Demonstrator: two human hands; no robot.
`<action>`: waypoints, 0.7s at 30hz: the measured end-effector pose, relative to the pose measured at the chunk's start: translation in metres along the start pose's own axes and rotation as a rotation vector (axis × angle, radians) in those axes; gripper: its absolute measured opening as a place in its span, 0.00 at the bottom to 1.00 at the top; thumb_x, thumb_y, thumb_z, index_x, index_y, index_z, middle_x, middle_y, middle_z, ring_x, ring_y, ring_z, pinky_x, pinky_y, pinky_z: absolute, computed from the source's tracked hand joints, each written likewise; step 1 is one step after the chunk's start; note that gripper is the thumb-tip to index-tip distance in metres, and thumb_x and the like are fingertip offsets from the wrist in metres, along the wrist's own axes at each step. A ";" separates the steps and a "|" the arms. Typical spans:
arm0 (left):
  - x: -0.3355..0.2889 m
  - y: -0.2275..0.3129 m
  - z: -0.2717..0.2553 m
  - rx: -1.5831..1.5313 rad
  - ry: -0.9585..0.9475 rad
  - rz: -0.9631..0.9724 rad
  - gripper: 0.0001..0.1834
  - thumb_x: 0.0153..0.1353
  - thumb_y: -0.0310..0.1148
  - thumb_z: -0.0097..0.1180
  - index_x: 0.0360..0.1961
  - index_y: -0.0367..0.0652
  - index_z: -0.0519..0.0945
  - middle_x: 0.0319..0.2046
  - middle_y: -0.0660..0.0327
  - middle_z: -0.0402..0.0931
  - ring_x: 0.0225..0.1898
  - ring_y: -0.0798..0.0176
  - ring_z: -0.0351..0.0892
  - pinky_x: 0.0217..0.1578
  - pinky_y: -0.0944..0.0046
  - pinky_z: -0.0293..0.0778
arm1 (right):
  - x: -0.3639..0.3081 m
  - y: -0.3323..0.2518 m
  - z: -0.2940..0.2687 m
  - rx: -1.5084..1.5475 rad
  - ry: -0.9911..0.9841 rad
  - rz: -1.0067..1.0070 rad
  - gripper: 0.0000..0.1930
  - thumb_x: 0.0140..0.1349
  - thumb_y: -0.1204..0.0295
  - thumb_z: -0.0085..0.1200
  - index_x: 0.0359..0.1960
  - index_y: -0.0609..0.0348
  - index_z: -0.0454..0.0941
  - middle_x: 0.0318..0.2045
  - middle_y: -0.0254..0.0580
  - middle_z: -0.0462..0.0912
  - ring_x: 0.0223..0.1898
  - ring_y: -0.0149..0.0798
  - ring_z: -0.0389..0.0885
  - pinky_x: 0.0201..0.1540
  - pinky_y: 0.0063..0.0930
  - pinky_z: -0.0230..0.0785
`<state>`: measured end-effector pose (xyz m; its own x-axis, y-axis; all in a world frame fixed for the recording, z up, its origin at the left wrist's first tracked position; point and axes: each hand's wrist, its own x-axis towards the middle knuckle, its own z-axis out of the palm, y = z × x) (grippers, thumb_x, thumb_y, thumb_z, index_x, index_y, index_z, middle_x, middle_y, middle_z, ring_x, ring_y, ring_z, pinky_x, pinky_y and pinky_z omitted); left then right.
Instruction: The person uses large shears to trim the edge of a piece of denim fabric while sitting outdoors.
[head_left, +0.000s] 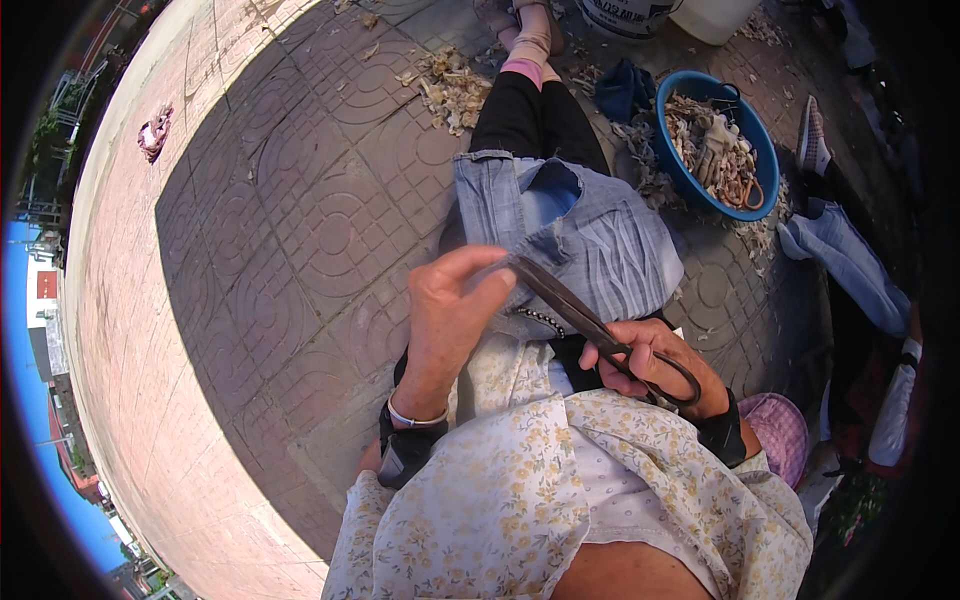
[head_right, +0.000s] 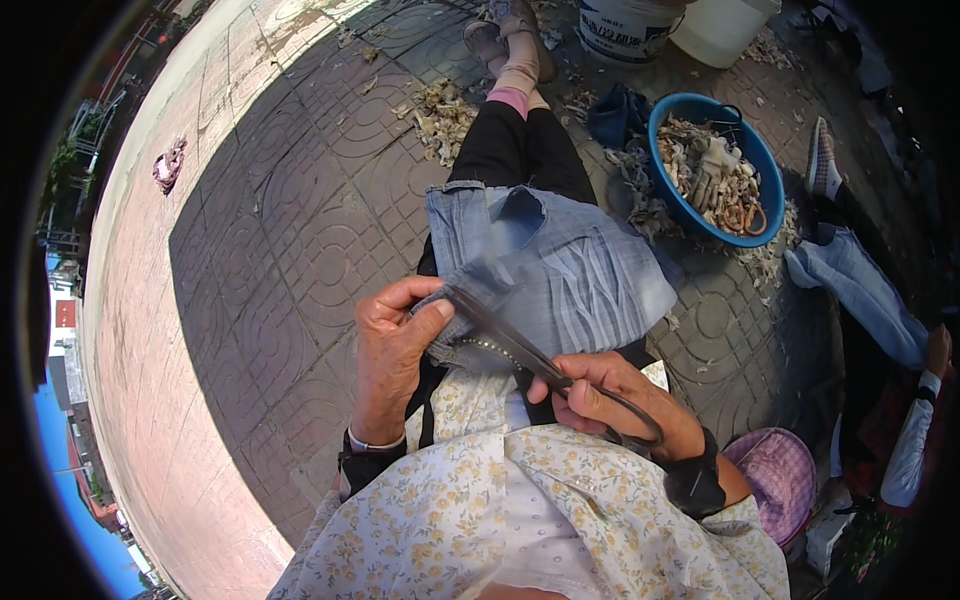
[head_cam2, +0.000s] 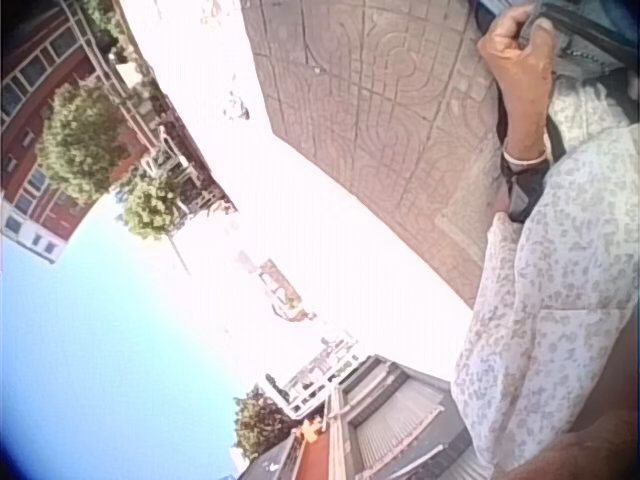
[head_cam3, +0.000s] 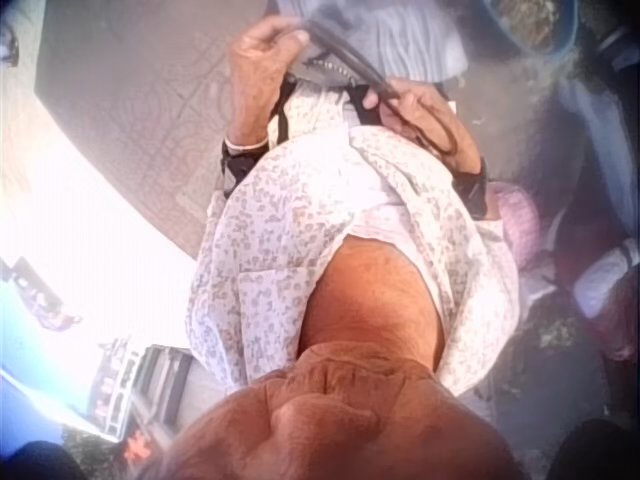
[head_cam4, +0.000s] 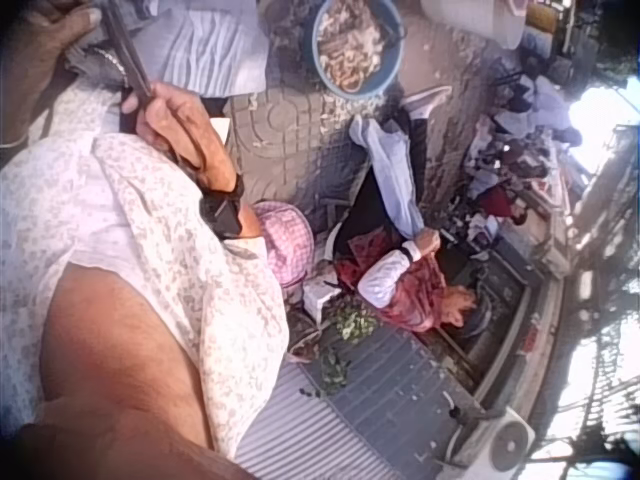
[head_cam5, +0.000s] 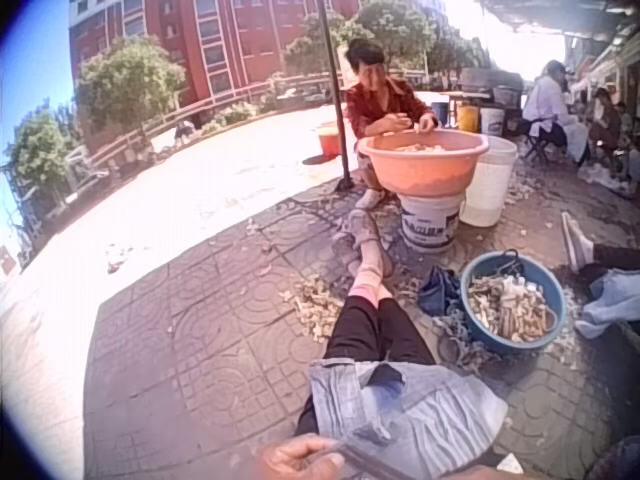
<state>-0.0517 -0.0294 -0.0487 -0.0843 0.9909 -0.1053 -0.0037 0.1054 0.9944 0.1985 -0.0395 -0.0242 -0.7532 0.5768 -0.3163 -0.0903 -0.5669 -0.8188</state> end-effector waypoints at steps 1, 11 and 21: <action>0.000 0.000 0.000 -0.005 0.002 0.000 0.07 0.56 0.19 0.56 0.37 0.30 0.80 0.31 0.62 0.81 0.31 0.76 0.77 0.36 0.76 0.73 | 0.000 0.000 0.000 -0.005 -0.005 -0.001 0.26 0.66 0.48 0.46 0.44 0.64 0.74 0.19 0.27 0.66 0.19 0.19 0.58 0.22 0.16 0.46; 0.000 0.004 0.002 0.085 0.010 0.041 0.07 0.55 0.20 0.57 0.36 0.31 0.81 0.30 0.65 0.79 0.30 0.77 0.74 0.33 0.77 0.70 | -0.001 -0.002 0.001 0.009 0.012 0.008 0.25 0.67 0.50 0.46 0.43 0.64 0.74 0.19 0.27 0.66 0.19 0.19 0.58 0.22 0.16 0.46; 0.001 0.010 0.007 0.209 -0.005 0.126 0.04 0.52 0.18 0.57 0.30 0.31 0.82 0.24 0.67 0.77 0.27 0.78 0.71 0.28 0.76 0.66 | 0.004 0.013 -0.009 -0.301 0.120 -0.056 0.21 0.65 0.52 0.51 0.38 0.62 0.78 0.18 0.26 0.70 0.21 0.19 0.63 0.22 0.18 0.52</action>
<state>-0.0444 -0.0265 -0.0389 -0.0657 0.9977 0.0194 0.2133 -0.0049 0.9770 0.1998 -0.0396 -0.0403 -0.6684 0.6778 -0.3062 0.0805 -0.3433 -0.9358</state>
